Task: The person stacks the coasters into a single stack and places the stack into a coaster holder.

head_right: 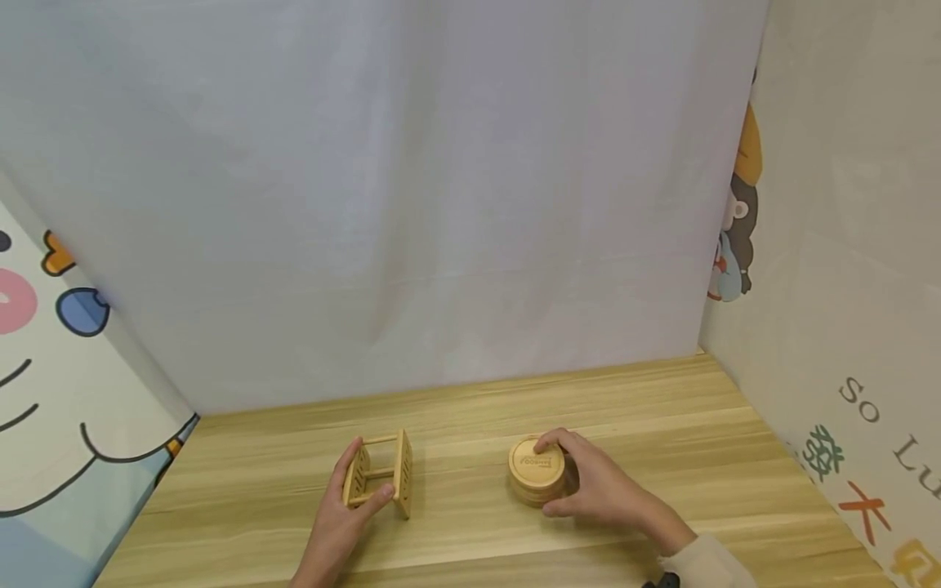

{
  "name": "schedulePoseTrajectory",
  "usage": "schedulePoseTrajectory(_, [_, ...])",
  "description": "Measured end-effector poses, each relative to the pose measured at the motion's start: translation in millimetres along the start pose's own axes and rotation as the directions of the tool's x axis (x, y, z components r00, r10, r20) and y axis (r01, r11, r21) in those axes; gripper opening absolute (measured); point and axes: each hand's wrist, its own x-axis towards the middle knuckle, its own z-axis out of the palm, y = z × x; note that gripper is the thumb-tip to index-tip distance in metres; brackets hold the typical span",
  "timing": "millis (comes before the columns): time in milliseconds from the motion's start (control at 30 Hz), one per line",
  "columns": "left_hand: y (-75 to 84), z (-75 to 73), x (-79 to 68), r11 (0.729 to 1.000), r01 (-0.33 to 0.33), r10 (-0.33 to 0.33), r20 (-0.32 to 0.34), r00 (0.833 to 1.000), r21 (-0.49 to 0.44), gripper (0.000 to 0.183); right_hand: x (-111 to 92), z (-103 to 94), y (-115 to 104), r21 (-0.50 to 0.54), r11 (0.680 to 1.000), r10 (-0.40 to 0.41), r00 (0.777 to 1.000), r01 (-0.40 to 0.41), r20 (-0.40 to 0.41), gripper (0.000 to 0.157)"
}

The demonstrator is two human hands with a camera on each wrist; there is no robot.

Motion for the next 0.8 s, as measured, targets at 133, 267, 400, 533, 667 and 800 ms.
schedulePoseTrajectory(133, [-1.3, 0.3, 1.4, 1.000, -0.007, 0.007, 0.002, 1.000, -0.001, 0.106, 0.1, -0.7, 1.6, 0.027, 1.000, -0.012, 1.000, 0.012, 0.014, 0.075])
schedulePoseTrajectory(267, [-1.7, 0.0, 2.1, 1.000, 0.000, 0.000, 0.001, 1.000, -0.002, 0.105, 1.0, -0.5, 1.8, 0.027, 1.000, -0.008, 1.000, 0.007, 0.022, 0.077])
schedulePoseTrajectory(400, [-1.0, 0.0, 2.1, 1.000, 0.000, 0.000, 0.000, 1.000, 0.011, 0.105, 1.9, 0.7, 1.6, 0.011, 1.000, 0.006, 1.000, -0.007, 0.021, 0.081])
schedulePoseTrajectory(533, [0.3, 0.2, 0.6, 1.000, 0.000, 0.000, 0.002, 1.000, 0.009, 0.106, 2.6, 2.5, 2.0, 0.003, 1.000, 0.000, 1.000, 0.000, 0.017, 0.083])
schedulePoseTrajectory(667, [0.2, 0.1, 0.1, 1.000, 0.003, -0.003, 0.002, 1.000, 0.008, 0.106, 3.4, 4.1, 3.0, 0.010, 1.000, -0.007, 1.000, 0.007, 0.014, 0.085])
schedulePoseTrajectory(800, [0.5, -1.1, 0.1, 1.000, 0.001, -0.001, -0.004, 1.000, 0.008, 0.106, 4.8, 5.6, 3.8, 0.005, 1.000, -0.004, 1.000, 0.004, 0.015, 0.085])
